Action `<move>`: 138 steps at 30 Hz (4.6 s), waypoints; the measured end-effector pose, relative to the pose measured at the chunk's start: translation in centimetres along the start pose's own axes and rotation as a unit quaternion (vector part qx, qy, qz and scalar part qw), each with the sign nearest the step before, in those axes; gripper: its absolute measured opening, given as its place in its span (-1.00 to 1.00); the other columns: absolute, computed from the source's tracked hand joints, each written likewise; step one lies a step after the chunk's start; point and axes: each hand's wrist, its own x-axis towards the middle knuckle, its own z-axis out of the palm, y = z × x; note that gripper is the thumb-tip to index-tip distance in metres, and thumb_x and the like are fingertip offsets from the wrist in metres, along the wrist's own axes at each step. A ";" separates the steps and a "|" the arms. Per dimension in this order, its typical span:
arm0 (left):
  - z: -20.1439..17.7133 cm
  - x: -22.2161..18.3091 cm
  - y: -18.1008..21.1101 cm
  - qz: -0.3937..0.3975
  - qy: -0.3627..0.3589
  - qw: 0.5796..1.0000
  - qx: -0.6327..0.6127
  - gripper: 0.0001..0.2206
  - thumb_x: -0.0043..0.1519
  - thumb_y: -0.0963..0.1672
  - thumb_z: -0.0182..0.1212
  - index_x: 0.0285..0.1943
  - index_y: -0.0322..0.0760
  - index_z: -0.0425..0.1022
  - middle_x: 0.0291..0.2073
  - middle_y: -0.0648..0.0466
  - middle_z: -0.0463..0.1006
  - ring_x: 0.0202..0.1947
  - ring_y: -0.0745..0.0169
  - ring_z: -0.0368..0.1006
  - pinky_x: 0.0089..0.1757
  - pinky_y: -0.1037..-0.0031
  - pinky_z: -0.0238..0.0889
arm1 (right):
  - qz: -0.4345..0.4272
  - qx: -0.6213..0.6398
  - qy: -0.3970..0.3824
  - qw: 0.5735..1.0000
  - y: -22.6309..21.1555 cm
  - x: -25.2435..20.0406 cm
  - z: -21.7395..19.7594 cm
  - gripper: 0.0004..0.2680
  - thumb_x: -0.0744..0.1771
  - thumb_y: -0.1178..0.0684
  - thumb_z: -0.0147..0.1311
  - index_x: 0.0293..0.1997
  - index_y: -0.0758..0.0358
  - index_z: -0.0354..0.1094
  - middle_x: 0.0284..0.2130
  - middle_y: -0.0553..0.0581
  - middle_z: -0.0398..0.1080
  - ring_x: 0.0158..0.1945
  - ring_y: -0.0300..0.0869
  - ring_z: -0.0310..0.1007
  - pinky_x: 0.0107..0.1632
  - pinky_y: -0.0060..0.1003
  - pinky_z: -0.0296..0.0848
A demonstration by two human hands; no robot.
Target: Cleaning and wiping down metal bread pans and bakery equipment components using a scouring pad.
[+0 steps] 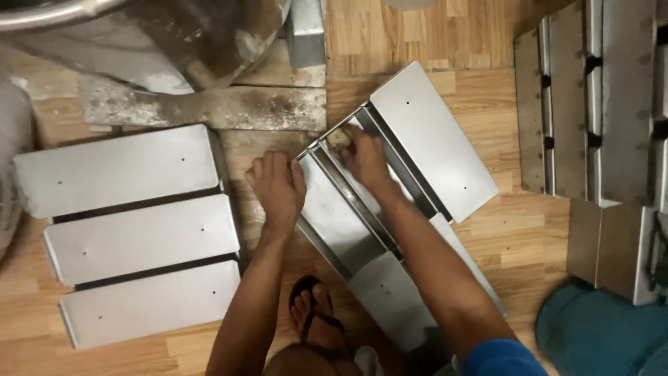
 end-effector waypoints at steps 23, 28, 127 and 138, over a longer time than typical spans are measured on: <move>-1.5 1.7 1.8 0.041 -0.053 0.996 0.054 -0.83 0.27 -0.04 0.20 -0.29 -0.13 0.39 -0.33 0.09 0.39 -0.22 -0.02 0.37 -0.16 0.16 0.14 | -0.139 -0.162 -0.063 0.975 1.3 1.0 0.7 -0.74 0.29 0.20 0.17 0.10 0.24 0.49 -0.08 0.38 0.50 0.08 0.24 0.52 0.07 0.05 0.54; -1.4 1.8 1.9 0.048 -0.052 0.997 0.043 -0.82 0.31 -0.05 0.17 -0.33 -0.12 0.38 -0.36 0.11 0.35 -0.24 -0.03 0.35 -0.17 0.17 0.12 | -0.298 -0.185 -0.058 0.935 2.7 2.2 0.6 -0.84 0.27 0.24 0.10 -0.15 0.21 0.57 -0.38 0.25 0.53 -0.14 0.20 0.56 -0.06 -0.04 0.58; 0.7 0.0 -0.6 -0.180 0.106 0.911 -0.355 -0.80 0.31 -0.22 -0.19 0.01 -0.23 0.34 -0.35 -0.01 0.41 -0.29 0.12 0.36 -0.13 0.35 0.23 | -0.416 -0.044 -0.005 0.908 -2.1 -4.3 6.9 -0.92 0.28 0.22 0.10 -0.23 0.16 0.47 -0.29 0.17 0.53 -0.01 0.12 0.48 0.15 -0.09 0.42; 0.4 -0.3 -1.2 -0.195 0.031 0.935 -0.294 -0.83 0.40 -0.18 -0.13 0.04 -0.20 0.40 -0.24 -0.18 0.50 -0.15 -0.24 0.44 -0.01 0.15 0.28 | -0.248 0.009 0.188 0.950 -3.3 -5.1 10.9 -0.87 0.37 0.07 0.09 -0.27 0.28 0.50 -0.45 0.28 0.43 -0.23 0.25 0.53 -0.22 0.00 0.54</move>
